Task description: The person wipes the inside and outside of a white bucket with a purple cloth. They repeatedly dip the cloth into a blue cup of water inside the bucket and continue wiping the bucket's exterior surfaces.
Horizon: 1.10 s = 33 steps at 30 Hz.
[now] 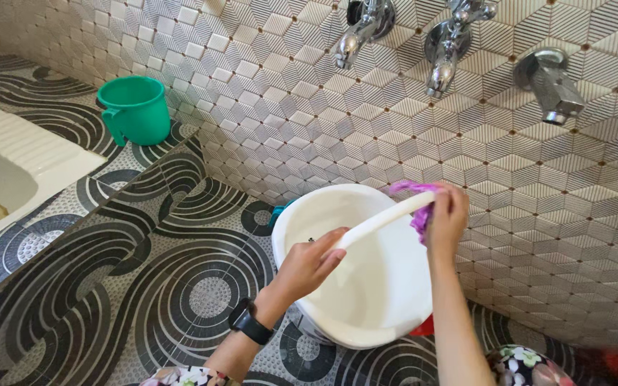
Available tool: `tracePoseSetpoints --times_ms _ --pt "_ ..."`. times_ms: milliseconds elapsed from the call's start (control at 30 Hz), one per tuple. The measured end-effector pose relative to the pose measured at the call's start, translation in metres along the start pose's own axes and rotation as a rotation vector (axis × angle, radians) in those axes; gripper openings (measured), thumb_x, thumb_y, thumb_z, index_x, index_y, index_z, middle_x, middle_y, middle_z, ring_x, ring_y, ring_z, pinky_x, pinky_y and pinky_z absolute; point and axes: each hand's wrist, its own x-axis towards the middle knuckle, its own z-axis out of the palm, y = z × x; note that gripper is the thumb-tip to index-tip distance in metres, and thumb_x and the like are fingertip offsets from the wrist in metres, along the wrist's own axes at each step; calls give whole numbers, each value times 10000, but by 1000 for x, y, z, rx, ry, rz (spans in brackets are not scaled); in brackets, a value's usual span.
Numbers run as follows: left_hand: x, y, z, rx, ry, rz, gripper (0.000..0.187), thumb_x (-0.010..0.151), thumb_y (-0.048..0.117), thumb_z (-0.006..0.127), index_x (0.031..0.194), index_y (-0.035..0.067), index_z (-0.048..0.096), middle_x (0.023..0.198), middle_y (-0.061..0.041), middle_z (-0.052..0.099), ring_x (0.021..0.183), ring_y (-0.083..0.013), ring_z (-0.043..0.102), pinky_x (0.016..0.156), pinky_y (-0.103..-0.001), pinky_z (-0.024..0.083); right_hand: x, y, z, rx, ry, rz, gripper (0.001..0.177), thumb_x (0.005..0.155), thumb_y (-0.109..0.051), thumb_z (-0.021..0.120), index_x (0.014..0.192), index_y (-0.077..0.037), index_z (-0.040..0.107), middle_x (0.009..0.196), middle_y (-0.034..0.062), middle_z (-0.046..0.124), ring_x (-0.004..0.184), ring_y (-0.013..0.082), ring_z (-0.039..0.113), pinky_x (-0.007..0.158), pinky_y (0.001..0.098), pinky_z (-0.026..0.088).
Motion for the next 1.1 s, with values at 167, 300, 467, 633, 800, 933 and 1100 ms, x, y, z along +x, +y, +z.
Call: tracePoseSetpoints --times_ms 167,300,467,633,800,933,1100 --pt "5 -4 -2 14 24 -110 397 1008 278 616 1358 90 606 950 -216 751 884 -394 749 747 -446 582 -21 -8 18 9 25 -9 242 1078 -154 469 1243 -79 630 1272 93 526 895 249 624 683 377 553" --pt "11 -13 -6 75 90 -188 383 1001 283 619 1332 90 622 936 -232 738 887 -422 725 725 -471 567 -63 -45 36 122 -309 -18 299 995 -176 591 1287 -153 648 1438 44 527 1000 244 684 763 394 600" --pt "17 -14 -12 215 168 -148 376 983 299 656 1295 92 632 924 -233 732 867 -425 715 710 -476 552 -64 -74 35 -339 -253 -779 327 942 -136 689 1268 -115 687 1341 101 618 1223 317 629 1021 434 542" --pt "11 -9 -8 125 160 -169 378 972 293 650 1294 96 630 897 -228 725 846 -425 708 681 -476 549 -51 -76 30 -202 -165 -345 320 980 -96 672 1298 -122 689 1376 112 609 1060 271 703 874 354 587" --pt "18 -16 -10 231 201 -170 345 979 306 668 1249 94 641 846 -233 708 816 -433 697 657 -482 535 -77 -78 48 -262 -295 -669 364 864 -63 737 1224 -110 706 1324 109 643 1146 296 685 918 355 583" --pt "15 -17 -12 210 174 -163 351 976 287 665 1271 97 646 850 -228 715 808 -430 699 655 -485 530 -77 -69 49 -304 -217 -727 368 856 -32 737 1212 -125 729 1293 98 677 1184 304 669 987 380 560" --pt "13 -10 -9 138 183 -76 362 980 266 674 1297 96 625 931 -226 732 867 -412 722 705 -455 565 -38 -40 29 -313 -83 -557 347 930 -4 691 1255 -108 748 1317 113 688 1206 291 652 1017 391 534"
